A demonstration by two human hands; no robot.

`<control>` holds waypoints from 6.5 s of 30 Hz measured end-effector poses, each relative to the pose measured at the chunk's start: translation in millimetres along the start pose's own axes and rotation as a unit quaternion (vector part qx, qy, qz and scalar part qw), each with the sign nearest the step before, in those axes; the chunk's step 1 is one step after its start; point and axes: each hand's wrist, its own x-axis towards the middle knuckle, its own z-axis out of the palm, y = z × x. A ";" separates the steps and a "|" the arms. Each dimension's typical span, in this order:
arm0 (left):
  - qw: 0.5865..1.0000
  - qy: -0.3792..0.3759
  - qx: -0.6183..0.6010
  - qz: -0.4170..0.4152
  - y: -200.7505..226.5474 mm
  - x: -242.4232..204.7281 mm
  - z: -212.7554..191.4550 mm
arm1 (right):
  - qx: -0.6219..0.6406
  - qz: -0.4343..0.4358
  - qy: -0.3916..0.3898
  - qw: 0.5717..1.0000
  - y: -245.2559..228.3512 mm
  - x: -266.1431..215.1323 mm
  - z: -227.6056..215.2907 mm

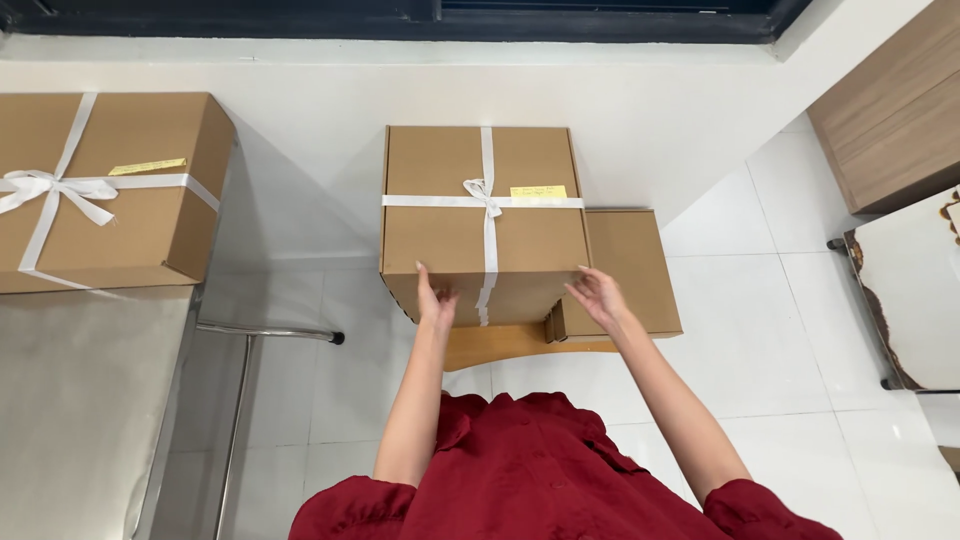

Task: The person writes on a yellow sticky note with a pencil and attaches it to a cardboard box tied with a white ribbon. They then stack several similar boxes on a wooden stool and move other boxes around the room.

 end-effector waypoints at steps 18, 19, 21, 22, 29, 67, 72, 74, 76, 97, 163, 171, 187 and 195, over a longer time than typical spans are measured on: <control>0.975 0.037 0.208 0.065 40.7 43.2 -37.7 | -0.202 -0.112 0.075 0.970 -25.0 8.7 -17.6; 0.976 0.040 0.204 0.066 49.8 29.1 -36.0 | -0.205 -0.110 0.072 0.970 -29.4 -0.9 -7.4; 0.961 0.067 0.230 0.140 72.8 5.1 -25.8 | -0.197 -0.133 0.050 0.970 -42.3 -16.3 19.9; 0.962 0.068 0.224 0.142 81.7 4.0 -30.5 | -0.201 -0.134 0.046 0.969 -45.5 -28.6 36.2; 0.975 -0.006 0.076 0.209 180.4 -51.4 -44.4 | -0.177 -0.141 -0.126 0.966 -28.8 -109.1 199.7; 0.965 0.020 -0.122 0.231 513.7 -124.9 -260.3 | -0.329 0.162 -0.194 0.910 340.7 -106.2 571.4; 0.970 0.044 -0.122 0.206 510.5 -91.1 -274.3 | -0.250 0.109 -0.220 0.937 324.4 -112.1 562.2; 0.974 0.037 -0.108 0.195 505.7 -80.1 -266.5 | -0.247 0.079 -0.212 0.942 303.2 -137.2 557.6; 0.979 0.032 -0.091 0.180 496.4 -66.8 -257.2 | -0.243 0.050 -0.198 0.948 284.3 -150.3 543.5; 0.995 -0.072 0.005 0.067 204.2 -65.1 -45.8 | -0.135 -0.111 -0.006 0.985 50.7 -103.0 176.8; 0.884 0.068 0.429 0.170 137.0 -115.3 -20.5 | -0.050 0.262 -0.214 0.940 60.6 -118.7 239.7; 0.915 0.116 0.163 0.351 279.4 -212.9 -90.5 | -0.104 0.313 -0.292 0.898 150.7 -160.9 383.8; 0.900 0.176 0.010 0.399 509.8 -265.0 -233.9 | -0.230 0.405 -0.355 0.811 405.4 -229.8 648.8; 0.887 0.225 -0.083 0.394 549.0 -266.7 -274.0 | -0.287 0.393 -0.373 0.790 473.1 -183.6 738.3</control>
